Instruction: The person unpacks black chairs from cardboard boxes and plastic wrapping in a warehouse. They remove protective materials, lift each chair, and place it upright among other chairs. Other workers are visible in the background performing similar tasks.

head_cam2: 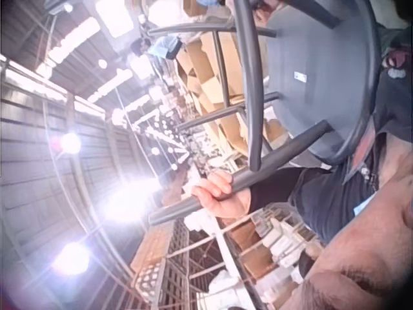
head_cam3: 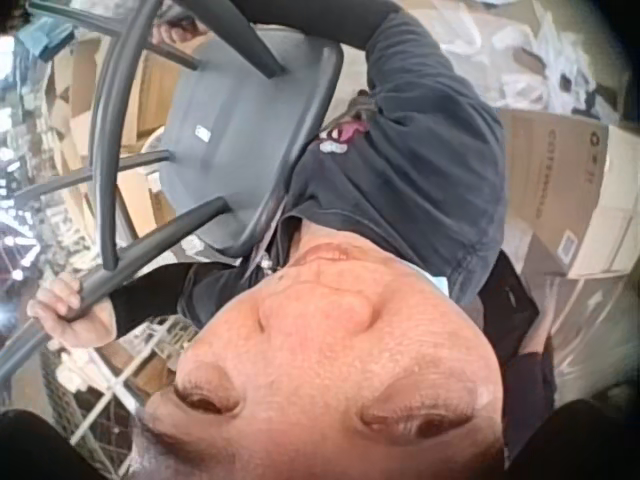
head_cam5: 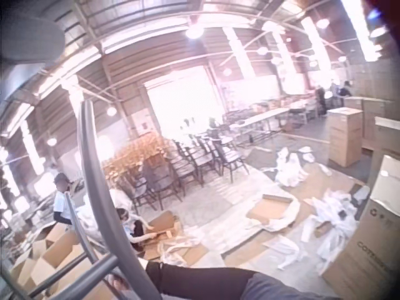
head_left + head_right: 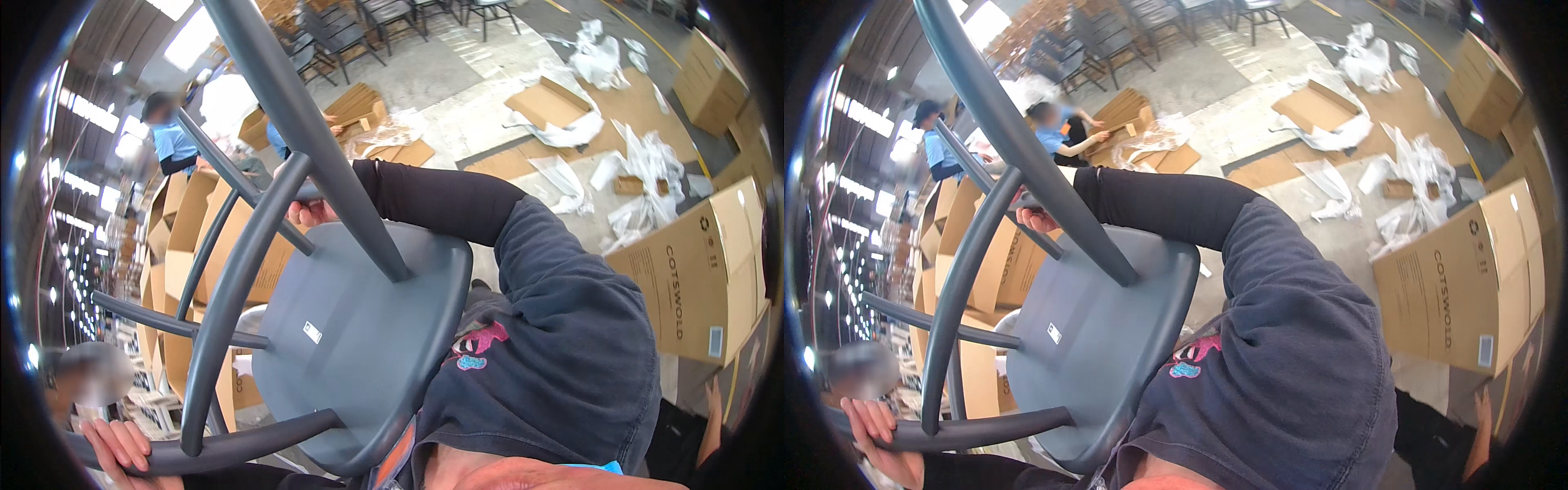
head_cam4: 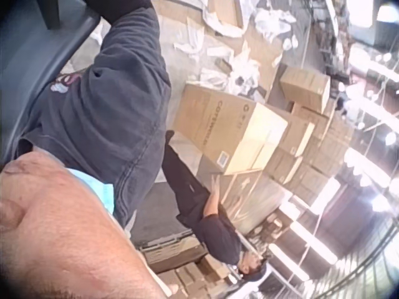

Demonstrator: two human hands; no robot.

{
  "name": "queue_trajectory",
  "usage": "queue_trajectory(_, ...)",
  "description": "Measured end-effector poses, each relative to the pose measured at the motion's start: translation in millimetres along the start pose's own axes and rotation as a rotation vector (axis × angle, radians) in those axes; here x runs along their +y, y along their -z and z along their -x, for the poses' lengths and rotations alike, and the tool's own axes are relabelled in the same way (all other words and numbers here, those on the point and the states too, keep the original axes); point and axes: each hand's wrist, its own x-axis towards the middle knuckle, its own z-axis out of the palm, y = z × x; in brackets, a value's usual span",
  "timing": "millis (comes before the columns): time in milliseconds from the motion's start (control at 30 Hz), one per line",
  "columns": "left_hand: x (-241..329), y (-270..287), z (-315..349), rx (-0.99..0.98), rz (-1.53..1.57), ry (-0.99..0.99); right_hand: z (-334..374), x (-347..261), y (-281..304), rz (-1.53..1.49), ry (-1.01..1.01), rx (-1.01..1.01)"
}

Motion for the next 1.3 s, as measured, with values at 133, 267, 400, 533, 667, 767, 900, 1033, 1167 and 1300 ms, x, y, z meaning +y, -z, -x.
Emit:
queue_trajectory(133,-11,-12,-27,-0.079,0.077,-0.053,54,-4,4,0.286,0.214,0.046)
queue_trajectory(267,-47,-47,-71,-0.170,0.145,-0.068,121,-14,19,0.386,0.305,0.225)
queue_trajectory(400,-90,-121,-133,-0.273,0.164,-0.006,215,-41,38,0.417,0.328,0.146)
queue_trajectory(533,-118,-212,-194,-0.233,0.190,0.055,311,-78,74,0.969,0.627,0.422)
queue_trajectory(667,-147,-271,-258,-0.297,0.197,0.076,406,-109,126,1.233,0.642,0.595)
queue_trajectory(767,-157,-315,-292,-0.285,0.218,0.080,432,-132,138,0.934,0.817,0.674)
queue_trajectory(900,-174,-366,-348,-0.282,0.230,0.070,463,-189,173,1.492,0.910,0.838)
queue_trajectory(1033,-210,-429,-416,-0.346,0.273,0.048,469,-267,204,1.416,1.178,0.833)
queue_trajectory(1167,-258,-454,-518,-0.467,0.343,0.103,484,-339,209,1.593,1.236,0.901)
queue_trajectory(1300,-328,-478,-672,-0.696,0.553,0.187,489,-422,201,1.853,1.305,0.934)
